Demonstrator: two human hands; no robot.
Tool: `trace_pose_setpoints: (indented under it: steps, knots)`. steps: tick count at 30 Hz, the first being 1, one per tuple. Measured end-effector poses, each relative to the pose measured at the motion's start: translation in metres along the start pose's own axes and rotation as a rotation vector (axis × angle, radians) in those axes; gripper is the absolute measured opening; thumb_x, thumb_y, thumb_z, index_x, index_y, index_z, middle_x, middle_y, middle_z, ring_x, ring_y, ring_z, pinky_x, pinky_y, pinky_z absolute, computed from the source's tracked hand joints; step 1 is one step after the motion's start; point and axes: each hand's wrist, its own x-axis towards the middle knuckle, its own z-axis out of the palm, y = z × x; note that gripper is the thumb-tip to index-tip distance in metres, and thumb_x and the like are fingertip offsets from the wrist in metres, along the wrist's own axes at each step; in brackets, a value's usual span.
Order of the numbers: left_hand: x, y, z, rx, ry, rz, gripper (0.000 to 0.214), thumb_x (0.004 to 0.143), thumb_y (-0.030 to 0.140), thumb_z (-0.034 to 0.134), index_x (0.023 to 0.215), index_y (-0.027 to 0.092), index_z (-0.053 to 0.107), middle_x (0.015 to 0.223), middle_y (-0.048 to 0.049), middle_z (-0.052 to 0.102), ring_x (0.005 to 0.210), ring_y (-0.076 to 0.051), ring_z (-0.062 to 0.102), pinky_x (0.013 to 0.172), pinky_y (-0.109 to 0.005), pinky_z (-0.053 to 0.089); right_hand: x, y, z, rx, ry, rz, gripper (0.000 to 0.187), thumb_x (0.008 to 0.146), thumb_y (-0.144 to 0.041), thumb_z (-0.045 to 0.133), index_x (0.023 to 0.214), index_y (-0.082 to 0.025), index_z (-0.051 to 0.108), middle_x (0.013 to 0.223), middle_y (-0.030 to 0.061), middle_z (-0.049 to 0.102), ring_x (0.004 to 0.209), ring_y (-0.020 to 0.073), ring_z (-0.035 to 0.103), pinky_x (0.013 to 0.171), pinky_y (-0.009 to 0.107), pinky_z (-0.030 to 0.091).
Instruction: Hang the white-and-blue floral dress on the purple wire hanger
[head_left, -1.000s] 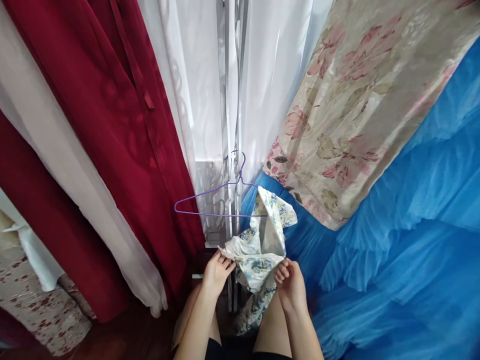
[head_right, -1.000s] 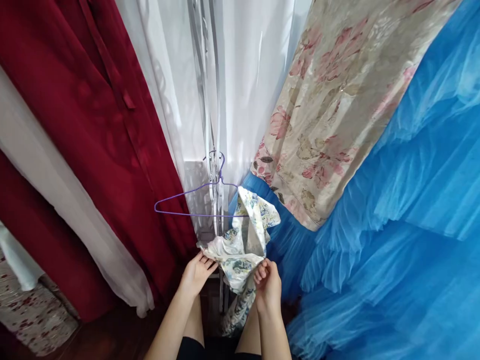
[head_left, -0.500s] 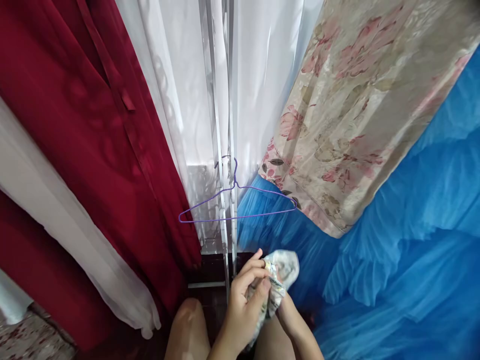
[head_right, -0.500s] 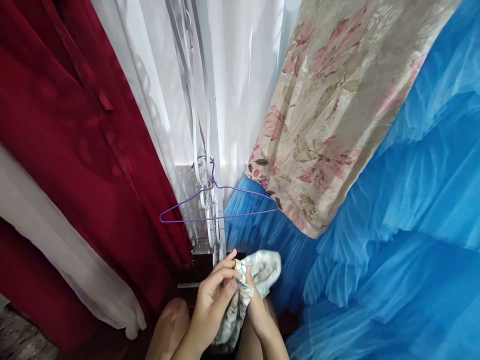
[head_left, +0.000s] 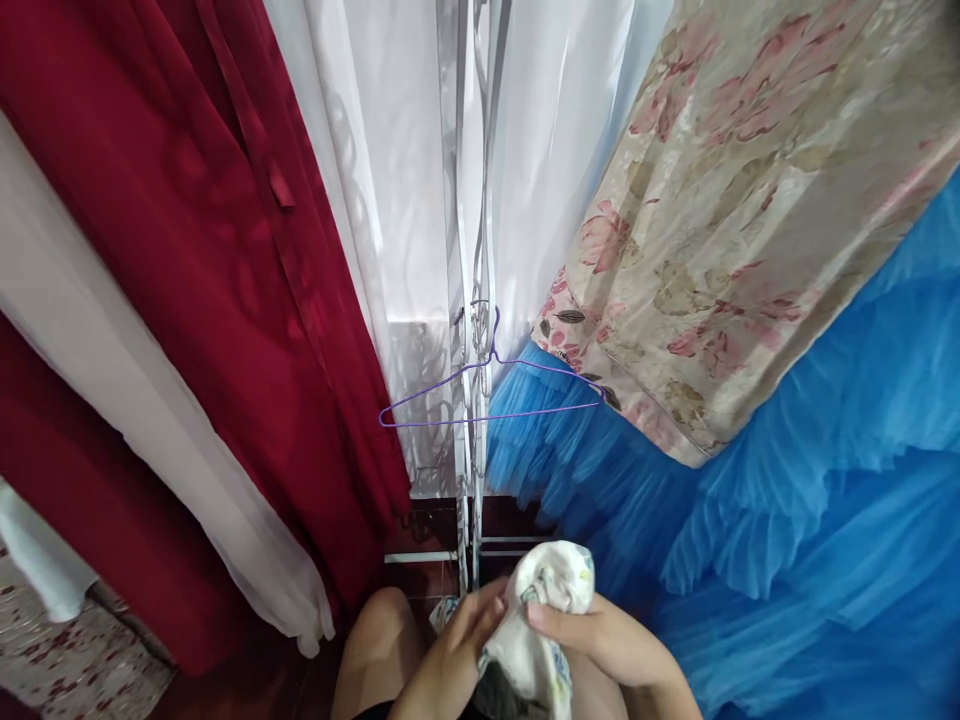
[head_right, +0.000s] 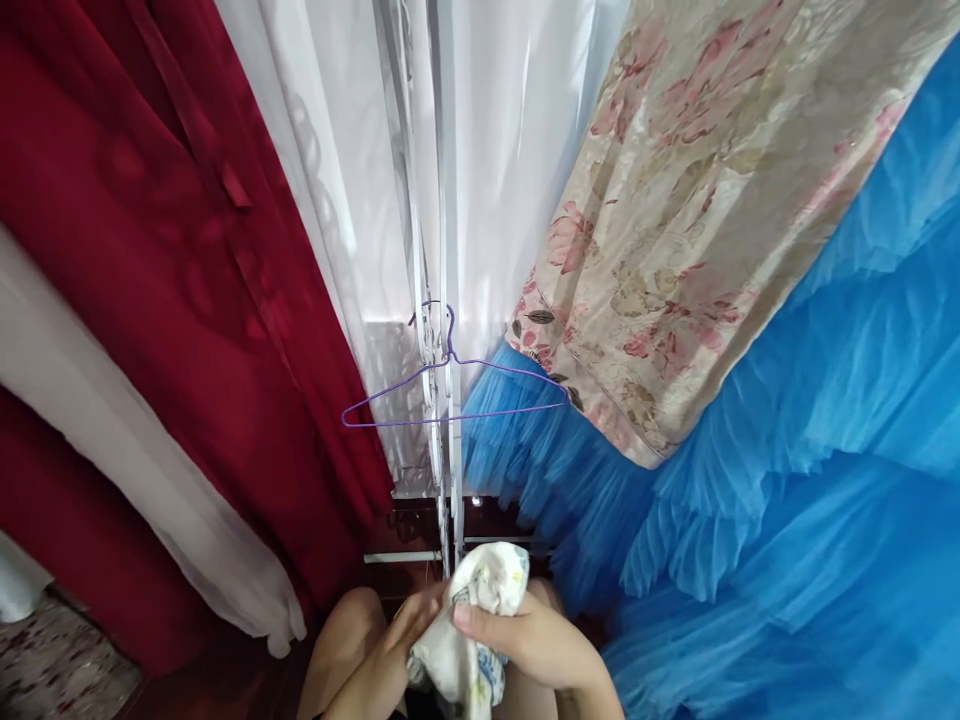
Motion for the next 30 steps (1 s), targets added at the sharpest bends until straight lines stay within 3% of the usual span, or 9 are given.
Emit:
trace_pose_setpoints:
  steps: [3,7,12,15,18,22,24,26,30]
  knots:
    - [-0.015,-0.012,-0.012,0.263,0.081,0.013,0.035,0.09,0.053,0.06,0.107,0.027,0.075,0.113,-0.0104,0.07,0.113,-0.032,0.06,0.102,-0.041,0.044,-0.014,-0.011,-0.003,0.067,0.078,-0.009,0.041,0.081,-0.053,0.077,0.102,-0.019,0.077,0.104,0.0121,0.075,0.107,0.0312,0.068,0.102,0.046,0.048]
    - [-0.011,0.007,-0.043,0.627,0.046,0.233,0.028,0.092,0.037,0.056,0.072,0.022,0.069,0.083,-0.0082,0.066,0.092,-0.027,0.059,0.087,-0.036,0.045,-0.021,-0.021,0.001,0.048,0.094,-0.028,0.05,0.079,-0.055,0.077,0.115,-0.021,0.075,0.105,0.0135,0.076,0.113,0.0332,0.066,0.106,0.048,0.044]
    - [-0.005,0.02,-0.093,0.614,-0.266,0.207,0.033,0.079,0.05,0.071,0.07,0.02,0.066,0.075,-0.0009,0.062,0.076,-0.019,0.055,0.072,-0.027,0.045,-0.03,-0.026,-0.01,-0.101,0.098,-0.025,0.044,0.075,-0.056,0.08,0.103,-0.022,0.08,0.1,0.0133,0.078,0.105,0.0345,0.069,0.101,0.05,0.049]
    - [-0.003,0.015,-0.111,0.679,-0.266,0.243,0.033,0.075,0.049,0.076,0.065,0.02,0.065,0.071,-0.0011,0.061,0.072,-0.019,0.056,0.071,-0.027,0.044,-0.046,-0.042,-0.032,-0.207,0.258,0.011,0.037,0.077,-0.054,0.079,0.097,-0.023,0.081,0.101,0.0144,0.078,0.1,0.0346,0.071,0.098,0.049,0.052]
    - [0.006,0.019,-0.129,0.779,-0.245,0.35,0.03,0.086,0.037,0.067,0.062,0.02,0.065,0.065,-0.0019,0.06,0.066,-0.018,0.056,0.073,-0.029,0.044,-0.051,-0.068,-0.052,-0.373,0.358,-0.049,0.037,0.074,-0.047,0.083,0.104,-0.024,0.08,0.107,0.0151,0.077,0.104,0.035,0.069,0.097,0.046,0.053]
    - [0.031,0.041,-0.17,0.818,-0.157,0.431,0.017,0.088,0.029,0.065,0.075,0.023,0.074,0.077,-0.006,0.068,0.08,-0.022,0.061,0.079,-0.031,0.046,-0.016,-0.092,-0.069,-0.541,0.247,-0.124,0.028,0.073,-0.034,0.084,0.097,-0.02,0.08,0.096,0.0097,0.077,0.082,0.0265,0.068,0.074,0.034,0.056]
    - [0.048,0.053,-0.193,0.801,-0.06,0.394,0.006,0.079,0.031,0.074,0.079,0.025,0.077,0.082,-0.0067,0.071,0.089,-0.025,0.062,0.087,-0.033,0.046,0.016,-0.09,-0.074,-0.554,0.212,-0.146,0.021,0.074,-0.036,0.081,0.07,-0.016,0.076,0.068,0.0035,0.07,0.058,0.0172,0.057,0.054,0.026,0.045]
    - [0.064,0.064,-0.211,0.771,0.013,0.325,0.01,0.07,0.031,0.082,0.078,0.026,0.078,0.085,-0.0064,0.073,0.095,-0.028,0.061,0.095,-0.036,0.044,0.048,-0.085,-0.076,-0.579,0.184,-0.178,0.032,0.077,-0.036,0.075,0.055,-0.015,0.067,0.05,-0.0024,0.055,0.048,0.0111,0.041,0.046,0.023,0.031]
    - [0.091,0.089,-0.23,0.683,0.144,0.346,0.023,0.061,0.028,0.087,0.083,0.025,0.079,0.106,-0.0084,0.075,0.113,-0.032,0.057,0.109,-0.041,0.035,0.095,-0.084,-0.081,-0.771,0.28,-0.369,0.01,0.077,-0.025,0.069,0.077,-0.015,0.072,0.064,-0.0018,0.064,0.055,0.0128,0.048,0.051,0.023,0.034]
